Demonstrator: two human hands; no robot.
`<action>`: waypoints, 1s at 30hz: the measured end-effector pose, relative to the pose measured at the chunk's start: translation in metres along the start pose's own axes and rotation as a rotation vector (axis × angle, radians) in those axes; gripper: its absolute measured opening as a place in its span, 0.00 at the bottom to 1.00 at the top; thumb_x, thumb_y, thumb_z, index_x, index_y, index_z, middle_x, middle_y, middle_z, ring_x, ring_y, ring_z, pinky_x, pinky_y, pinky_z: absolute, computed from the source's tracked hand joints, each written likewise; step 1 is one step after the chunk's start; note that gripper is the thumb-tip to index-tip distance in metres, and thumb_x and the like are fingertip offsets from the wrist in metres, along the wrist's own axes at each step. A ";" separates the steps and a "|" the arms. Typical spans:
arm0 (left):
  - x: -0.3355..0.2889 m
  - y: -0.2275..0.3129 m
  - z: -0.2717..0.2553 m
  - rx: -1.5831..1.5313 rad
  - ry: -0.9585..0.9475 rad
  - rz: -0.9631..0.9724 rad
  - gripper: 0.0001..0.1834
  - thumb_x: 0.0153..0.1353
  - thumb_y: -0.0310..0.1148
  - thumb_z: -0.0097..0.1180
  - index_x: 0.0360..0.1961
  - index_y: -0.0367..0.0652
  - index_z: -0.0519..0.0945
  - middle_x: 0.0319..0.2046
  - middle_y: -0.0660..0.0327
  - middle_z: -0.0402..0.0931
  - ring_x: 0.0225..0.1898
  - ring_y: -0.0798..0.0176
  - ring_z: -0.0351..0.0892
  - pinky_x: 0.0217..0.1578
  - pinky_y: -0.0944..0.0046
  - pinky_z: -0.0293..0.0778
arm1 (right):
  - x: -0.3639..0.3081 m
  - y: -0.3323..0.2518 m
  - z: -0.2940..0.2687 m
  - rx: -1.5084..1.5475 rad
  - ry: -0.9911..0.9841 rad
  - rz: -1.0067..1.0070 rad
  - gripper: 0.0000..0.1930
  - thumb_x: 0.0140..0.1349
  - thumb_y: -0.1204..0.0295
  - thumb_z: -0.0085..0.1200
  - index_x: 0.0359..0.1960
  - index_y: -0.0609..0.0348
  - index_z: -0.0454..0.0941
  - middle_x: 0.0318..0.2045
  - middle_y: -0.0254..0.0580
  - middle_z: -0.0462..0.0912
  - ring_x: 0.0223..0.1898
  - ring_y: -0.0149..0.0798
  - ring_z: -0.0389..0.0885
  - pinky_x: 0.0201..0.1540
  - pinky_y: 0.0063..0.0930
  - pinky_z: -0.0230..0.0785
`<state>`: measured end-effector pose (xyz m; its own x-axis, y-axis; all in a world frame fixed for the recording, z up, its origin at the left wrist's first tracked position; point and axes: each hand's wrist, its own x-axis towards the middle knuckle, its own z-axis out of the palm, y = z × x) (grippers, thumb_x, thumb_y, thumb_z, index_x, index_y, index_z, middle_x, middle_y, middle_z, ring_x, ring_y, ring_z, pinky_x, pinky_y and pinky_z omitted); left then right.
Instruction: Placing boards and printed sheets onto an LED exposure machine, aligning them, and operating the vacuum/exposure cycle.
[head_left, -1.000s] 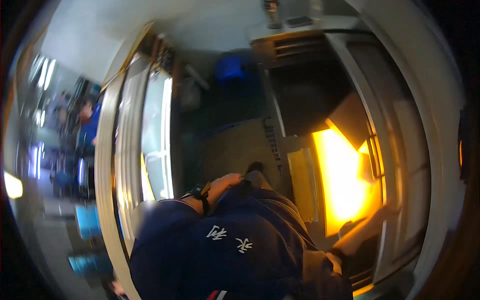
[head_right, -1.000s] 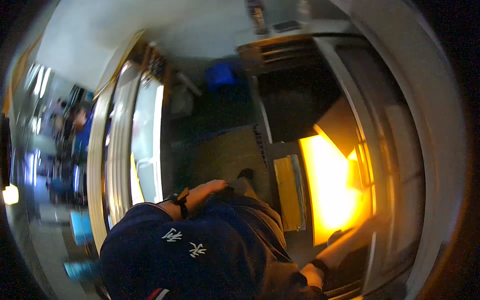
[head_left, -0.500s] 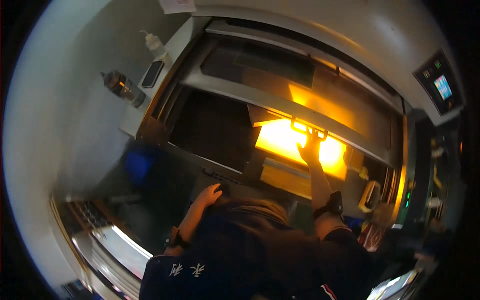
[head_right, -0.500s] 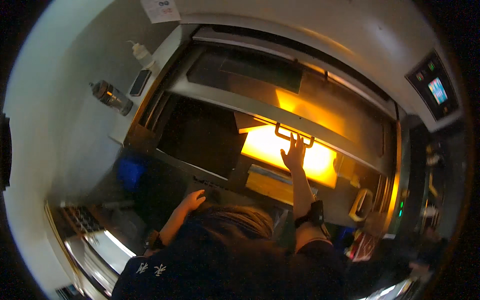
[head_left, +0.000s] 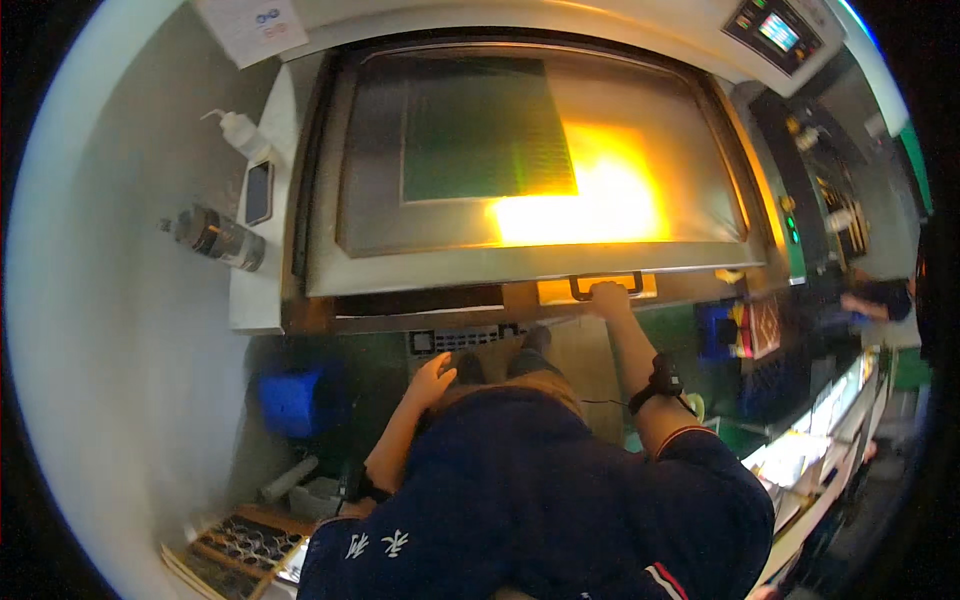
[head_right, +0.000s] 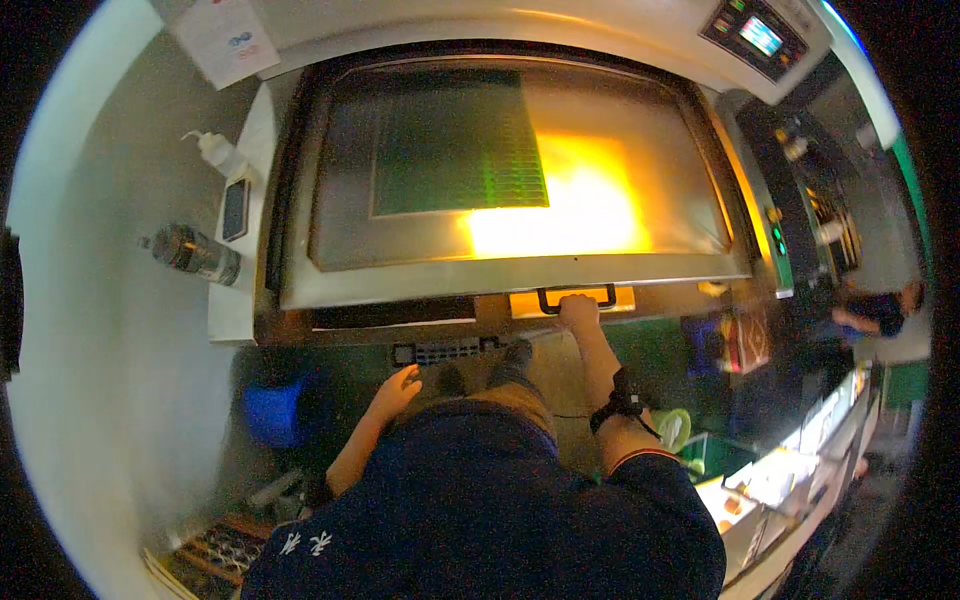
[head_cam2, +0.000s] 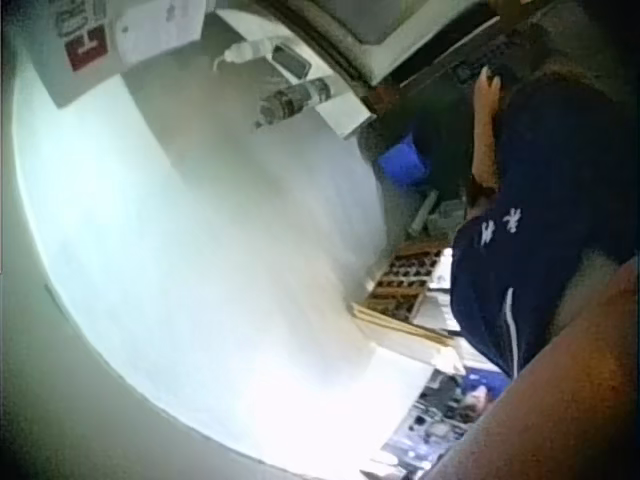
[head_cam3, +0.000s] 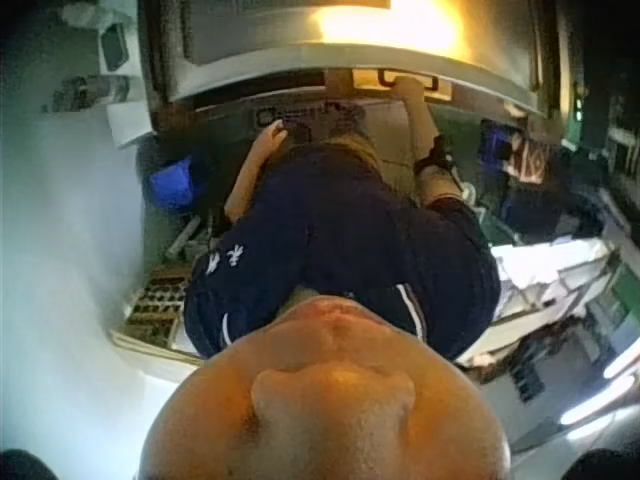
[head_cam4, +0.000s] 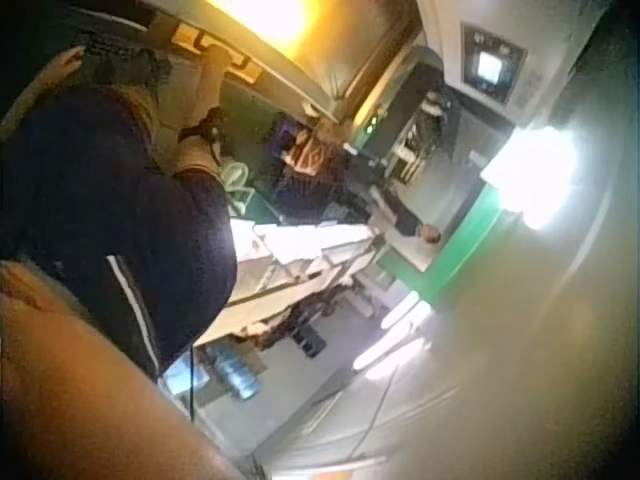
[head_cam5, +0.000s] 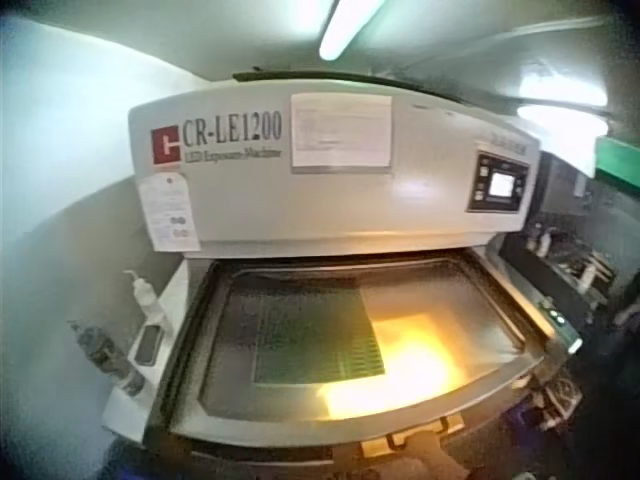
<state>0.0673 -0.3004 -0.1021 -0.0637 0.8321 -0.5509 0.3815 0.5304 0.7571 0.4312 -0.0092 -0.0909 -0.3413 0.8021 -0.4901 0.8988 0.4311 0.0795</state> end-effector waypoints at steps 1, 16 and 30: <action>0.007 0.001 0.002 -0.071 -0.073 0.014 0.33 0.65 0.43 0.55 0.68 0.42 0.63 0.62 0.50 0.70 0.61 0.49 0.72 0.60 0.55 0.67 | -0.019 -0.002 0.006 0.009 -0.007 0.028 0.21 0.50 0.54 0.60 0.41 0.56 0.83 0.40 0.48 0.85 0.44 0.52 0.82 0.44 0.44 0.75; 0.006 0.269 -0.073 -1.242 0.195 0.949 0.47 0.53 0.66 0.54 0.69 0.51 0.59 0.69 0.59 0.58 0.67 0.49 0.59 0.67 0.43 0.52 | -0.182 -0.051 -0.204 0.443 1.421 -0.155 0.15 0.52 0.62 0.63 0.42 0.44 0.79 0.51 0.41 0.78 0.58 0.48 0.72 0.68 0.57 0.49; -0.007 0.377 -0.139 -1.352 0.159 1.141 0.50 0.57 0.67 0.47 0.68 0.38 0.59 0.69 0.48 0.57 0.71 0.45 0.52 0.71 0.42 0.41 | 0.125 0.041 -0.083 0.566 0.450 0.189 0.38 0.51 0.46 0.63 0.63 0.47 0.68 0.65 0.53 0.66 0.67 0.57 0.61 0.65 0.70 0.48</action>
<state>0.0831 -0.0834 0.2357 -0.4466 0.8101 0.3799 -0.6521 -0.5854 0.4817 0.4021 0.1429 -0.0764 -0.1370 0.9855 -0.1005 0.9162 0.0875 -0.3911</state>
